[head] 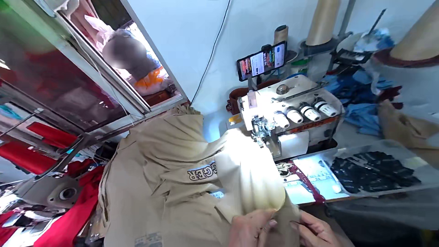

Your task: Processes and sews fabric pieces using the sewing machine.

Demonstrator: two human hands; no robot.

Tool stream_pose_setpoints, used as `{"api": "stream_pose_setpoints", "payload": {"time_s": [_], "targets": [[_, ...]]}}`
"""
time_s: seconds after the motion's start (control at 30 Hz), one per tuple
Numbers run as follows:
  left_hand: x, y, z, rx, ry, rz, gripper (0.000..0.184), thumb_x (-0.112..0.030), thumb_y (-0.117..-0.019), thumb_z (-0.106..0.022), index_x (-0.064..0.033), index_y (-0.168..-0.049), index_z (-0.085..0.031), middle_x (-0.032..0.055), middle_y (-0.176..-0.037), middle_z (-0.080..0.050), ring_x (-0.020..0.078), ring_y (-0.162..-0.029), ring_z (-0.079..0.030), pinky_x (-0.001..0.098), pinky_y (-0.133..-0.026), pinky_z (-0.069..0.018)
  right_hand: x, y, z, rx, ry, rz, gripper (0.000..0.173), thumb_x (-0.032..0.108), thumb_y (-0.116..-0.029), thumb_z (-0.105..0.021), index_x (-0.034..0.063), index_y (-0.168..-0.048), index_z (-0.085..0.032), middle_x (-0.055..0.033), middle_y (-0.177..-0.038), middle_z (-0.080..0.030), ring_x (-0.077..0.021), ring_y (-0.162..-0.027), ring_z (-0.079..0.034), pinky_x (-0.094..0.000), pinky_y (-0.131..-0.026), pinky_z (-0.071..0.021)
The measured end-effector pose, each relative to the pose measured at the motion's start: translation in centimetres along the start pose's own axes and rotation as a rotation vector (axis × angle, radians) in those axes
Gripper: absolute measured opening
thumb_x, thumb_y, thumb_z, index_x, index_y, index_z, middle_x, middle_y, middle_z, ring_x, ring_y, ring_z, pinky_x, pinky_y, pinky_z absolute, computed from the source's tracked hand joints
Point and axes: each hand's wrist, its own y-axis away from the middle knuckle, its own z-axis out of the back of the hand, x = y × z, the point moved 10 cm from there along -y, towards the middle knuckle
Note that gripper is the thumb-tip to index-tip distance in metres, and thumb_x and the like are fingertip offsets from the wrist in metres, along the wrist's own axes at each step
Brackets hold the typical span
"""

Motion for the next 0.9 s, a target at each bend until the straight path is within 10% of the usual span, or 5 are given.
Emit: {"api": "stream_pose_setpoints", "payload": {"time_s": [0.27, 0.7, 0.9], "targets": [[1.0, -5.3, 0.9, -0.065, -0.433, -0.023, 0.02, -0.018, -0.0989, -0.059, -0.0098, -0.099, -0.077, 0.0011, -0.08, -0.074, 0.013, -0.066, -0.07, 0.0323, -0.059, -0.0576, 1.2, -4.4, -1.3, -0.102, -0.183, 0.106, 0.02, 0.004, -0.0914, -0.063, 0.0059, -0.108, -0.073, 0.0033, -0.09, -0.074, -0.0035, -0.074, -0.067, -0.0213, -0.064, -0.0559], [2.5, -10.0, 1.0, -0.165, -0.539, 0.094, 0.016, -0.015, -0.0951, -0.067, -0.0097, -0.101, -0.08, 0.007, -0.077, -0.074, 0.0237, -0.071, -0.073, 0.0445, -0.064, -0.0581, 3.1, -10.1, -1.9, -0.252, -0.26, 0.079, 0.015, 0.004, -0.0961, -0.059, 0.0018, -0.105, -0.071, -0.0058, -0.088, -0.071, -0.0108, -0.076, -0.067, -0.0255, -0.072, -0.0565], [3.5, -7.1, 3.1, -0.143, -0.401, 0.133, 0.015, -0.022, -0.0969, -0.065, -0.0126, -0.097, -0.078, -0.0022, -0.082, -0.073, 0.0092, -0.074, -0.069, 0.0325, -0.069, -0.0591, 0.2, -6.2, -3.2, -0.12, -0.14, 0.007, 0.012, 0.016, -0.0939, -0.066, 0.0061, -0.091, -0.072, 0.0005, -0.078, -0.07, -0.0061, -0.072, -0.067, -0.0228, -0.067, -0.0568]]}}
